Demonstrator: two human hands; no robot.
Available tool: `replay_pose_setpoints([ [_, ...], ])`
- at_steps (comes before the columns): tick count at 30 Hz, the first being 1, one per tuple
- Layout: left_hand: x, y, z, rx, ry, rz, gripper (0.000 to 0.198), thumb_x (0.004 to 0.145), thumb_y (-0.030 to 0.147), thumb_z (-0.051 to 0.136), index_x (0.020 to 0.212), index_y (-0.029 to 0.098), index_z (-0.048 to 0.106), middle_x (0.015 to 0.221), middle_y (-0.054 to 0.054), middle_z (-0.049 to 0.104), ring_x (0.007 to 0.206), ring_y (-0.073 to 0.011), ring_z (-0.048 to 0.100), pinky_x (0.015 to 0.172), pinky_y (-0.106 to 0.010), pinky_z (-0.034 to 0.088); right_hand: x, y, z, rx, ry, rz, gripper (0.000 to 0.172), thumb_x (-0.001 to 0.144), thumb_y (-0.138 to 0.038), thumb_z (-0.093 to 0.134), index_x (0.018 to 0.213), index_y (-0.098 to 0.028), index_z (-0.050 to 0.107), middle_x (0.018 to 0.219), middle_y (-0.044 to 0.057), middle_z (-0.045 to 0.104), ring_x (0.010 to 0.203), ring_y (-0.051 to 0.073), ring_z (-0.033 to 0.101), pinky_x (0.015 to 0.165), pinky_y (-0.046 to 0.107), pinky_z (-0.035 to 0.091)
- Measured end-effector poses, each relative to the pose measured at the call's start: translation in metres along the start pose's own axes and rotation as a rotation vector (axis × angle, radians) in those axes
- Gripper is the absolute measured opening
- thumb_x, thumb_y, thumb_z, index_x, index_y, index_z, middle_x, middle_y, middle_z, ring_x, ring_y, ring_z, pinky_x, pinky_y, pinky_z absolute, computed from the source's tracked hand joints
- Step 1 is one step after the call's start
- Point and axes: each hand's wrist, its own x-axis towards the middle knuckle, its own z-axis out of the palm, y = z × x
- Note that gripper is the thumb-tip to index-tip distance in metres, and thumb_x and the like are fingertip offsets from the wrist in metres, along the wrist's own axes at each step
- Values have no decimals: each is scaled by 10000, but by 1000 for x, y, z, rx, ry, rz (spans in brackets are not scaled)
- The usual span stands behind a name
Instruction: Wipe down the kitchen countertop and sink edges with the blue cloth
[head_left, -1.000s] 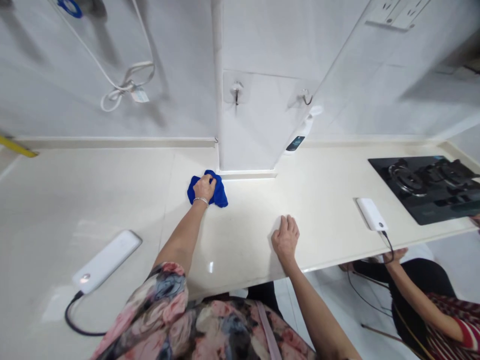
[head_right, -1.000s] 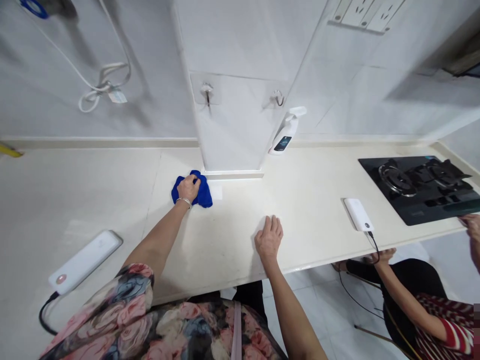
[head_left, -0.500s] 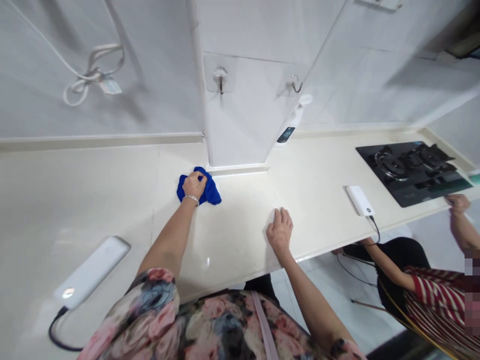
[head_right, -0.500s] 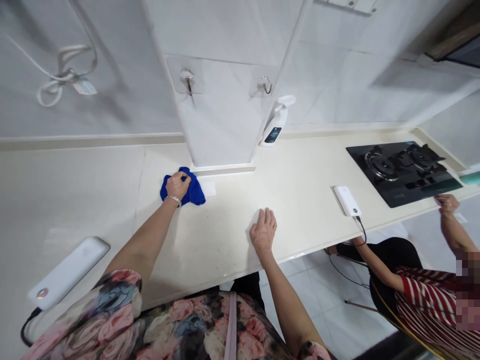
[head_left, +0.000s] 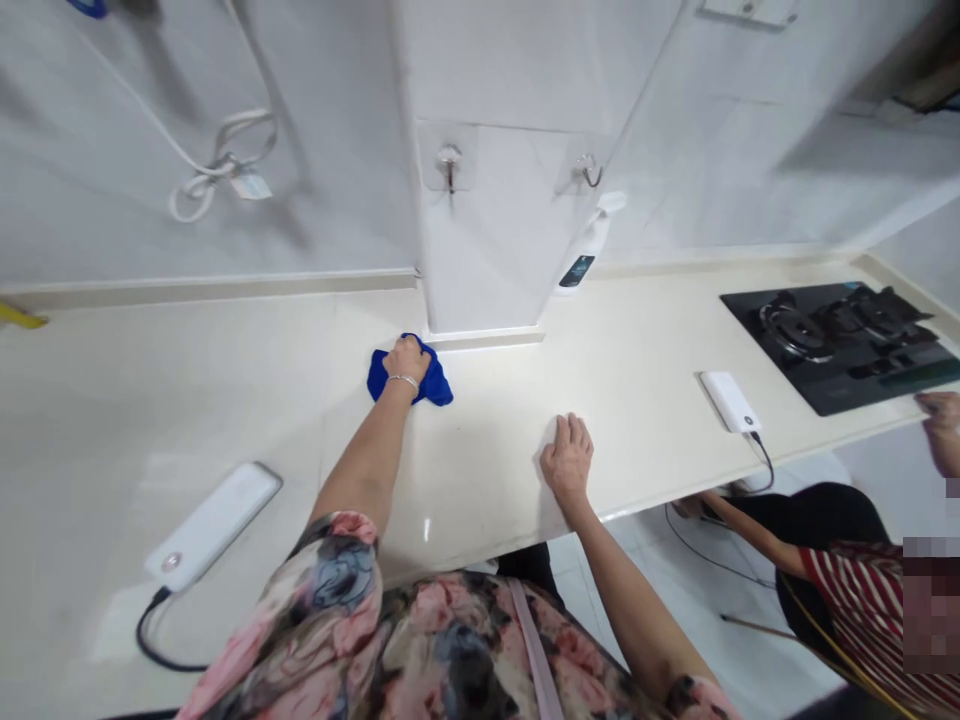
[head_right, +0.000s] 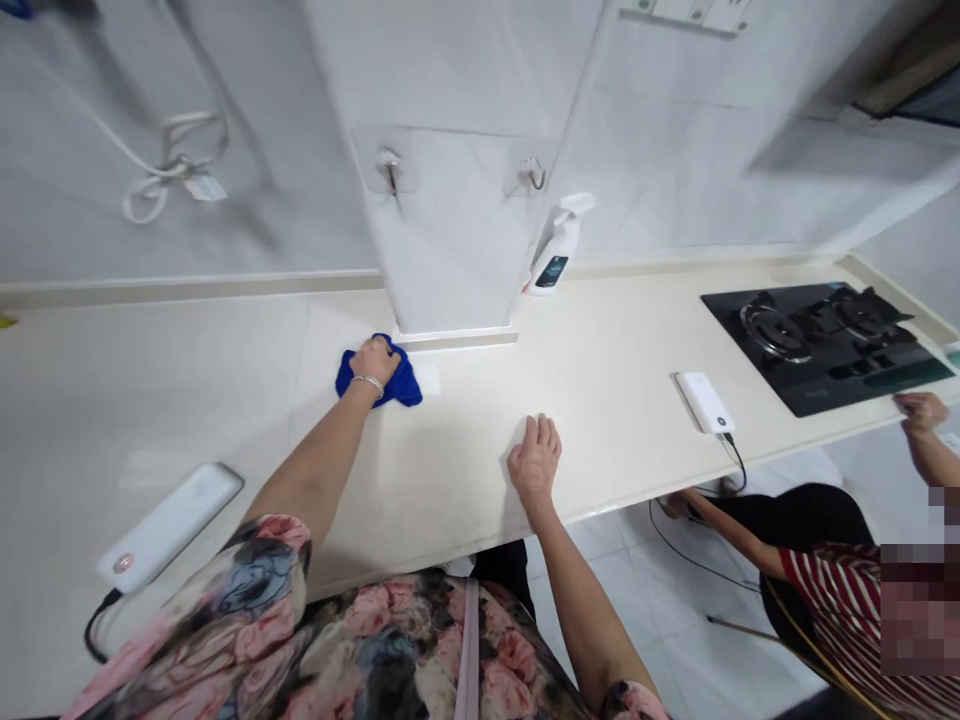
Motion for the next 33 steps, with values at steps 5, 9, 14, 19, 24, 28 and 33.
replay_pose_setpoints([
  [5, -10, -29, -4, -131, 75, -123, 276, 945, 306, 553, 1159, 192, 687, 1239, -164, 704, 1167, -316, 678, 988, -424, 528, -2, 10, 5, 85, 117, -59, 494, 888, -159, 413, 1348, -107, 588, 1467, 193, 535, 1431, 302, 440, 1182, 523, 422],
  [9, -16, -69, -10, -268, 61, -117, 226, 924, 308, 608, 1098, 213, 718, 1199, -90, 755, 1172, -240, 681, 1034, -328, 507, -2, 10, 6, 113, 120, -54, 494, 886, -156, 423, 1350, -107, 585, 1459, 207, 529, 1420, 311, 440, 1170, 555, 429],
  [14, -39, -78, -4, -316, 131, -48, 283, 931, 383, 627, 1161, 264, 742, 1287, -71, 732, 1195, -274, 663, 1014, -371, 517, -2, 5, 4, 96, 83, -39, 507, 879, -154, 432, 1360, -78, 573, 1459, 228, 519, 1436, 335, 408, 1173, 585, 407],
  [19, -38, -62, 1, -260, 138, -88, 323, 897, 464, 677, 1160, 300, 765, 1316, -94, 683, 1138, -314, 670, 939, -410, 540, -2, 3, 1, 88, 79, -36, 495, 882, -164, 436, 1348, -68, 574, 1465, 231, 513, 1439, 332, 400, 1179, 568, 400],
  [24, -20, -48, 10, -191, 141, -24, 356, 876, 468, 694, 1178, 294, 768, 1320, -101, 646, 1106, -307, 667, 926, -404, 545, -3, 4, 1, 83, 83, -36, 490, 888, -162, 430, 1347, -73, 575, 1469, 223, 509, 1437, 330, 406, 1190, 560, 390],
  [28, -7, -37, 18, -137, 192, 41, 339, 903, 381, 665, 1195, 249, 776, 1314, -121, 641, 1178, -302, 624, 1021, -401, 510, -3, 3, -1, 76, 76, -34, 507, 879, -161, 437, 1362, -75, 565, 1470, 218, 509, 1436, 333, 408, 1190, 564, 389],
  [33, 2, -39, 19, -76, 141, 166, 295, 937, 344, 629, 1161, 239, 789, 1301, -105, 656, 1169, -292, 621, 984, -397, 518, -2, 2, -3, 61, 53, -25, 520, 874, -164, 447, 1378, -84, 554, 1486, 212, 501, 1447, 330, 401, 1194, 562, 387],
])
